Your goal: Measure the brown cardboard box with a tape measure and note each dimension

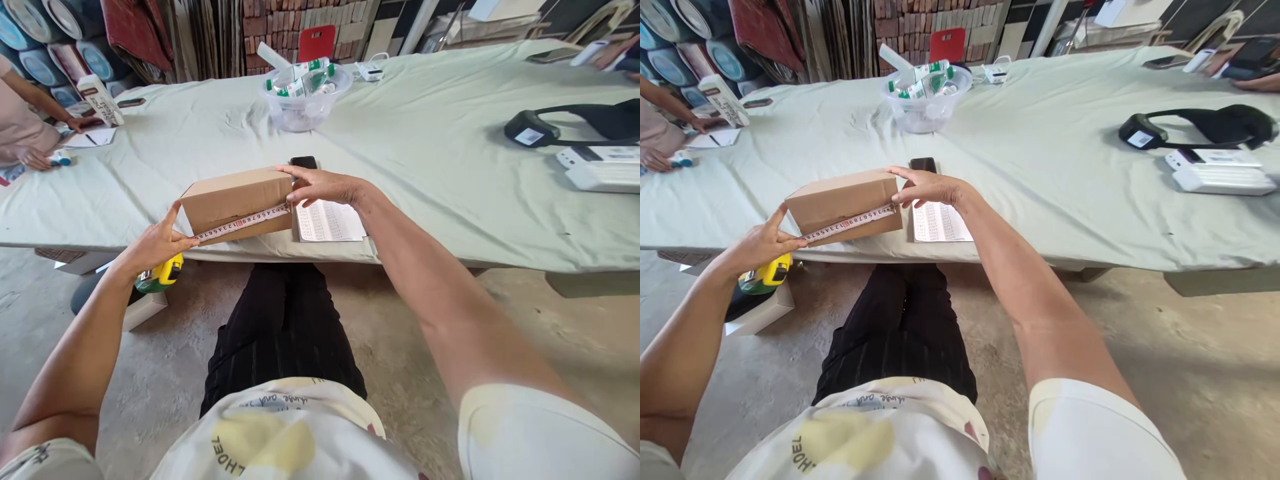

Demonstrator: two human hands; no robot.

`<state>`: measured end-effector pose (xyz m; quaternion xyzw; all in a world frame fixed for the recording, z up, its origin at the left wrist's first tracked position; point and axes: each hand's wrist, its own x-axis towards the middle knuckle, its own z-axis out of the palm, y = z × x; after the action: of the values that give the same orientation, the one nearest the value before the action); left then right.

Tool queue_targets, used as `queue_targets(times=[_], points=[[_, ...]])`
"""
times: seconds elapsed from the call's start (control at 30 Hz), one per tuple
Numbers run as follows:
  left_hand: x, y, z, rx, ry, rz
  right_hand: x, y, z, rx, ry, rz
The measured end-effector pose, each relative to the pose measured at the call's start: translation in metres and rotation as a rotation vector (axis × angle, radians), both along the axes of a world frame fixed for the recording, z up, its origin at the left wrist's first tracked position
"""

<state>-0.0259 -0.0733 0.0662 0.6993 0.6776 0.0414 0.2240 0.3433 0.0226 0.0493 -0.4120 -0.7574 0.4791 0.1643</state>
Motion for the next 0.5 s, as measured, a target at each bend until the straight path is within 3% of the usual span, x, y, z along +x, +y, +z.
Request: queue_targets(times=[0.23,0.5], points=[[0.008,0.012,0.002,0.091,0.056,-0.005,-0.002,-0.001,-0.018,0.040,0.000,0.062],[-0.002,0.021,-0.003,0.187,0.141,-0.060,-0.009,-0.010,-0.041,0.085,-0.013,0.032]])
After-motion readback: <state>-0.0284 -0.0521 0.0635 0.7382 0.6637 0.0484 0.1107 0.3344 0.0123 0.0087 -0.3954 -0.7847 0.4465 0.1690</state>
